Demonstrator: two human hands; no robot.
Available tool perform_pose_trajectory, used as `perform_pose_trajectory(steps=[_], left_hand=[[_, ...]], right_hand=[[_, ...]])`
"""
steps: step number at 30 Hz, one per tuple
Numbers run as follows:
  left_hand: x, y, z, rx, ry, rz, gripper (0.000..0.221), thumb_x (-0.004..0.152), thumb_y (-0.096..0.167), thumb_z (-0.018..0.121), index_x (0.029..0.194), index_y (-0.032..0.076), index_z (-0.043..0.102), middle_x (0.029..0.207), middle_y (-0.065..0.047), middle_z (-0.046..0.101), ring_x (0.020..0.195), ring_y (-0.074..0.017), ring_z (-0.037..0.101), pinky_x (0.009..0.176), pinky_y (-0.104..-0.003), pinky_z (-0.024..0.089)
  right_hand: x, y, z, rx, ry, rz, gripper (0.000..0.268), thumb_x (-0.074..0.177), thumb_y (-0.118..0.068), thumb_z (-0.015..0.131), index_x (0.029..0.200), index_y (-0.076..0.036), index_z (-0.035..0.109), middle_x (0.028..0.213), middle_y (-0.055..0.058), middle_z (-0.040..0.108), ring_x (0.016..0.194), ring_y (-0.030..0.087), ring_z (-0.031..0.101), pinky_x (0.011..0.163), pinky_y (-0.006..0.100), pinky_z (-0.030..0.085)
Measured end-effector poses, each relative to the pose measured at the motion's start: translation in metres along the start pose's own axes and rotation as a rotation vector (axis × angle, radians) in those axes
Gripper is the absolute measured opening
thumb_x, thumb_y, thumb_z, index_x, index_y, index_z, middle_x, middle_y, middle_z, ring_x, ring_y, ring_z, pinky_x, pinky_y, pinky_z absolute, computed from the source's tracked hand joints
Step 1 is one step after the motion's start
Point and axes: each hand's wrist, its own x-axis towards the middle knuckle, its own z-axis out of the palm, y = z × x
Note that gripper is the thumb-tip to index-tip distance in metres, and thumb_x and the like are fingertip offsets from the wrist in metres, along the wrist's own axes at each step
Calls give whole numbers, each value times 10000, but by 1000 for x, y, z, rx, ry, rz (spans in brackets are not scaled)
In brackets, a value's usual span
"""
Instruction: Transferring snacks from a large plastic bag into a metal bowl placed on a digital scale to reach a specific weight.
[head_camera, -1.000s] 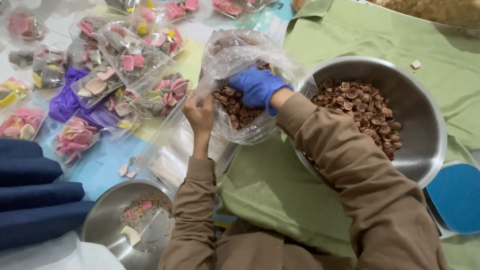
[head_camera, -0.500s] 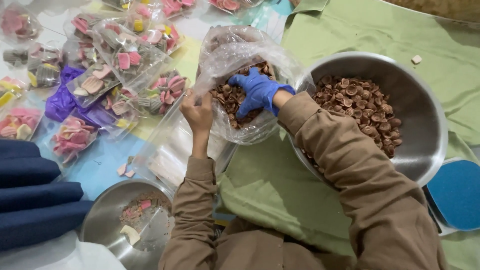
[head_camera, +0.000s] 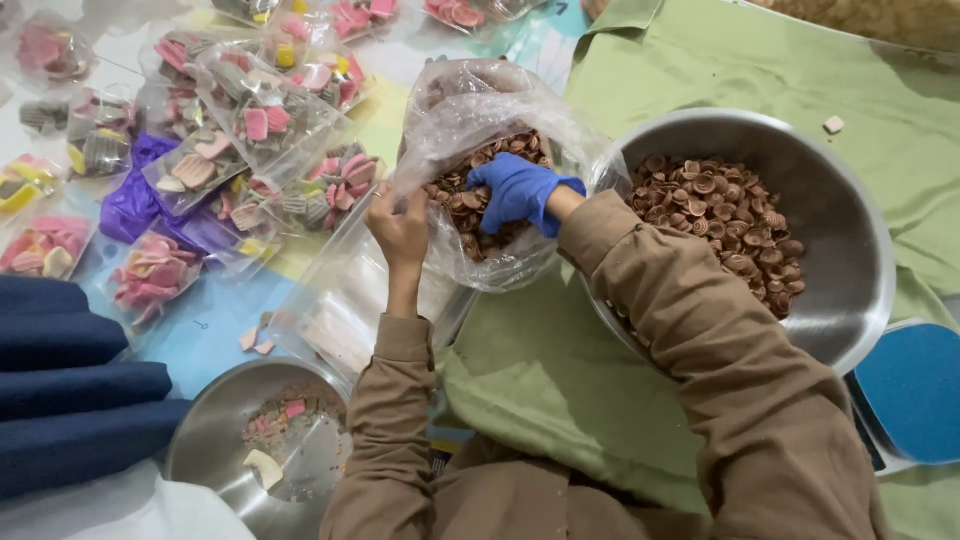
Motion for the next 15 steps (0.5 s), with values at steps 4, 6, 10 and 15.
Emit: perform_pose_trajectory(steps=[4, 6, 10, 15], left_hand=[[1, 15, -2, 11, -3, 4, 111, 717, 169, 729, 648, 92, 689, 646, -128, 608, 664, -293, 682, 637, -318, 505], [3, 25, -3, -22, -16, -27, 118, 707, 180, 719, 655, 79, 686, 651, -122, 597, 650, -255, 660, 645, -311, 489], [3, 15, 0, -30, -10, -18, 140, 717, 176, 723, 661, 56, 678, 661, -139, 604, 660, -272, 663, 644, -325, 495], [4, 7, 3, -17, -25, 30, 134, 722, 163, 734, 672, 55, 672, 664, -129, 590, 668, -278, 660, 650, -337, 499]], right_hand=[[-4, 13, 5, 207, 103, 42, 650, 579, -274, 875, 1217, -300, 750, 1177, 137, 720, 1163, 348, 677, 958, 436, 580], [-22, -6, -11, 395, 213, 95, 468, 539, -290, 887, 995, -300, 783, 984, 70, 752, 997, 282, 733, 818, 395, 609], [-55, -32, -45, 875, 282, 115, 373, 616, -134, 932, 952, -133, 770, 777, 60, 696, 661, 225, 675, 493, 312, 595], [-93, -34, -63, 1003, 273, 123, 545, 670, -95, 877, 1183, -44, 700, 938, 146, 693, 646, 203, 730, 470, 263, 604]])
